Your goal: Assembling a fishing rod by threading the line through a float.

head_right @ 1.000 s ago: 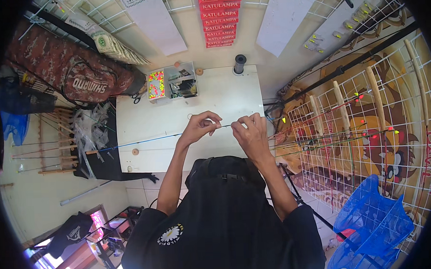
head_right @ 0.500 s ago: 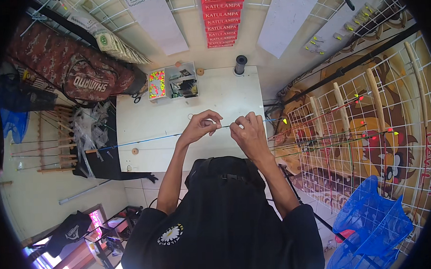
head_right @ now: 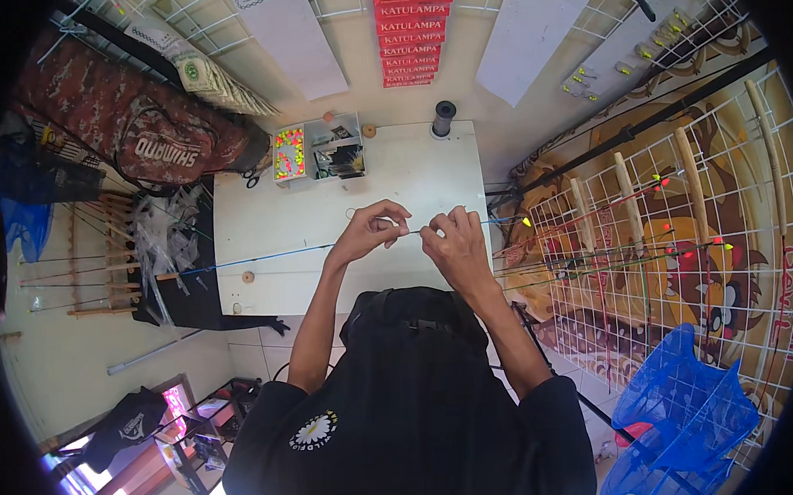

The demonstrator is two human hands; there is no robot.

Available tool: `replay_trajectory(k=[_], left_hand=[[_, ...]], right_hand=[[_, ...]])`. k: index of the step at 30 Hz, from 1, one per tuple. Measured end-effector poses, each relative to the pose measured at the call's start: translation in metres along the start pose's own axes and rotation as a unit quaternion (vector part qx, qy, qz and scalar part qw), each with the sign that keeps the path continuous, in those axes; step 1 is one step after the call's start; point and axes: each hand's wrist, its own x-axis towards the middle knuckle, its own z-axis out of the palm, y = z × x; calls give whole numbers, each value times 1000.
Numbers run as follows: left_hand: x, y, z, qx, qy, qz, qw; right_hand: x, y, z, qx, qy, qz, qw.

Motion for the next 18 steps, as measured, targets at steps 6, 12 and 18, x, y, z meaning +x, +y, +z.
replay_trajectory(k=[6,12,18], left_hand=[[0,-2,-1,2,-3,-1,1000],[1,0,-1,2,-10,3,1000],[0,2,-1,0,-11,-6,1000]], right_hand=[[-1,1,4,6,8,-5,1000],[-4,7,4,26,-6,-5,1000],[-6,8,10,40,0,-15,999]])
